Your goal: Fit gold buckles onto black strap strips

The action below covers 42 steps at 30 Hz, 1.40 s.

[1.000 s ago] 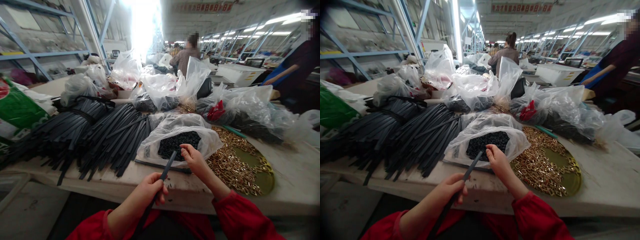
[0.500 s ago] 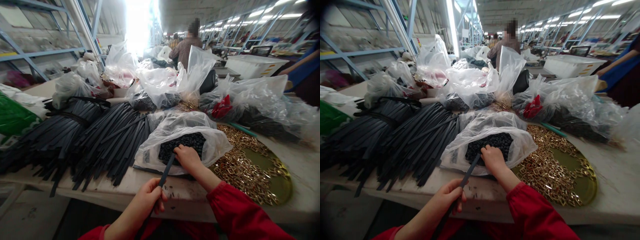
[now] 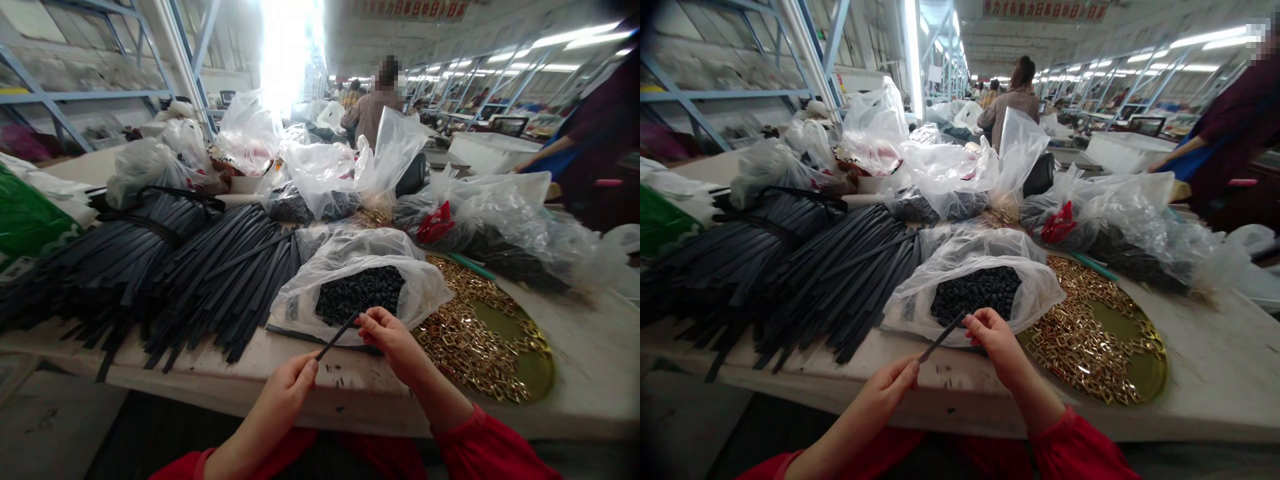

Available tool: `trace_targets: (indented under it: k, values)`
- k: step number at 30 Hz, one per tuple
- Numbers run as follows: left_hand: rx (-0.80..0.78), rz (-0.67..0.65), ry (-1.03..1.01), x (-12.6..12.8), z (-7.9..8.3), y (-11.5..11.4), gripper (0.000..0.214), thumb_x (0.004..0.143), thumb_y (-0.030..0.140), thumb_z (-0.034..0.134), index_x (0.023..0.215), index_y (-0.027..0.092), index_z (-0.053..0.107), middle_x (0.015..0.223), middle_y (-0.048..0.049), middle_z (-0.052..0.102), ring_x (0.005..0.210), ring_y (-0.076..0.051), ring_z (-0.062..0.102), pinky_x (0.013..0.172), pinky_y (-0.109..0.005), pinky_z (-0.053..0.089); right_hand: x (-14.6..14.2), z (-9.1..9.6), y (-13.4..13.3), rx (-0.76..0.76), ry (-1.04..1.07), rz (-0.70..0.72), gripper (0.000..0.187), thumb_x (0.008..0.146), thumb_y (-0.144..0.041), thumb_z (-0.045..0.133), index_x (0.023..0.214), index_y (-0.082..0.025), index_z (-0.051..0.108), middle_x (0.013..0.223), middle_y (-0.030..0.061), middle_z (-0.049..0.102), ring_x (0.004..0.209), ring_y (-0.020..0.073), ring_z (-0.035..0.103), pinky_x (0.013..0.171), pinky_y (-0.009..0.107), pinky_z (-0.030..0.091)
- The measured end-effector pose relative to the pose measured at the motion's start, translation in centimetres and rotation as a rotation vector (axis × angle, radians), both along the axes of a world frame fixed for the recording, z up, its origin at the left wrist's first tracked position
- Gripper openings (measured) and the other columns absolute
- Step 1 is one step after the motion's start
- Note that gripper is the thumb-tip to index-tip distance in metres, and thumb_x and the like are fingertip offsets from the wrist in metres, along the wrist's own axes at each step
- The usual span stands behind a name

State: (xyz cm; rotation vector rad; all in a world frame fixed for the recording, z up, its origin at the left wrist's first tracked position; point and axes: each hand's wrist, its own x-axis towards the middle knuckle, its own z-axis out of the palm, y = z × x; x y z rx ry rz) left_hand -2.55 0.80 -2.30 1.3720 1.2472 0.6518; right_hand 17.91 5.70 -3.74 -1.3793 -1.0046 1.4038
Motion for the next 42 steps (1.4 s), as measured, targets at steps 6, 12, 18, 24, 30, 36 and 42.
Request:
trace_targets:
  k: [6, 12, 18, 24, 30, 36, 42]
  values:
    - [0.145, -0.039, 0.1, 0.2, 0.3, -0.5, 0.032, 0.079, 0.024, 0.046, 0.108, 0.019, 0.06, 0.108, -0.0053, 0.063, 0.101, -0.02, 0.053, 0.092, -0.031, 0.037, -0.3, 1.1, -1.3, -0.122, 0.293, -0.111, 0.032, 0.061, -0.041, 0.072, 0.073, -0.017, 0.055, 0.076, -0.0007, 0.065, 0.055, 0.0061, 0.051, 0.051, 0.019, 0.039]
    - [0.183, -0.07, 0.203, 0.2, 0.9, -1.5, 0.032, 0.078, 0.021, 0.046, 0.106, 0.019, 0.061, 0.104, -0.005, 0.064, 0.096, -0.019, 0.055, 0.087, -0.028, 0.039, -0.8, 2.1, -3.4, -0.156, 0.519, -0.079, 0.028, 0.065, -0.034, 0.071, 0.074, -0.019, 0.05, 0.081, 0.0011, 0.067, 0.052, 0.0059, 0.053, 0.047, 0.016, 0.04]
    - [0.048, -0.209, 0.234, -1.4, 1.2, -1.7, 0.022, 0.078, 0.032, 0.048, 0.082, 0.016, 0.063, 0.076, -0.0004, 0.063, 0.072, -0.016, 0.056, 0.064, -0.022, 0.041, 0.6, 1.7, -4.9, -0.084, 0.582, -0.129, 0.026, 0.063, -0.032, 0.073, 0.069, -0.019, 0.051, 0.064, -0.0053, 0.056, 0.048, 0.0043, 0.047, 0.045, 0.014, 0.042]
    - [-0.081, -0.191, 0.271, -7.6, 2.2, -1.2, 0.021, 0.074, 0.035, 0.052, 0.07, 0.015, 0.06, 0.06, 0.0037, 0.055, 0.056, -0.011, 0.049, 0.053, -0.018, 0.037, 4.1, 0.3, -6.7, -0.053, 0.544, -0.323, 0.028, 0.059, -0.031, 0.076, 0.071, -0.021, 0.053, 0.067, -0.0057, 0.056, 0.05, 0.0054, 0.049, 0.048, 0.016, 0.047]
    - [-0.006, 0.232, -0.001, -10.7, 5.2, 0.0, 0.018, 0.064, 0.033, 0.068, 0.072, 0.018, 0.06, 0.064, 0.0033, 0.06, 0.061, -0.012, 0.054, 0.057, -0.019, 0.042, 2.5, -0.7, -7.8, -0.066, 0.516, -0.278, 0.028, 0.061, -0.033, 0.075, 0.075, -0.021, 0.053, 0.067, -0.0049, 0.06, 0.052, 0.0071, 0.052, 0.05, 0.019, 0.045]
    - [0.175, 0.541, -0.656, -6.4, 9.8, 0.7, 0.014, 0.07, 0.03, 0.061, 0.076, 0.021, 0.052, 0.057, 0.0086, 0.055, 0.049, -0.007, 0.051, 0.054, -0.02, 0.047, -0.3, 0.5, -8.3, -0.25, 0.6, -0.195, 0.029, 0.057, -0.027, 0.078, 0.074, -0.019, 0.055, 0.08, -0.0009, 0.066, 0.06, 0.0077, 0.059, 0.057, 0.019, 0.046]
    - [0.137, -0.142, 0.05, 1.0, 6.7, -1.0, 0.015, 0.077, 0.028, 0.05, 0.066, 0.017, 0.051, 0.054, 0.0053, 0.047, 0.049, -0.007, 0.042, 0.046, -0.017, 0.032, -2.3, 1.1, -8.6, -0.309, 0.783, -0.143, 0.022, 0.06, -0.027, 0.076, 0.07, -0.017, 0.06, 0.062, -0.0046, 0.056, 0.052, 0.0053, 0.051, 0.049, 0.016, 0.044]
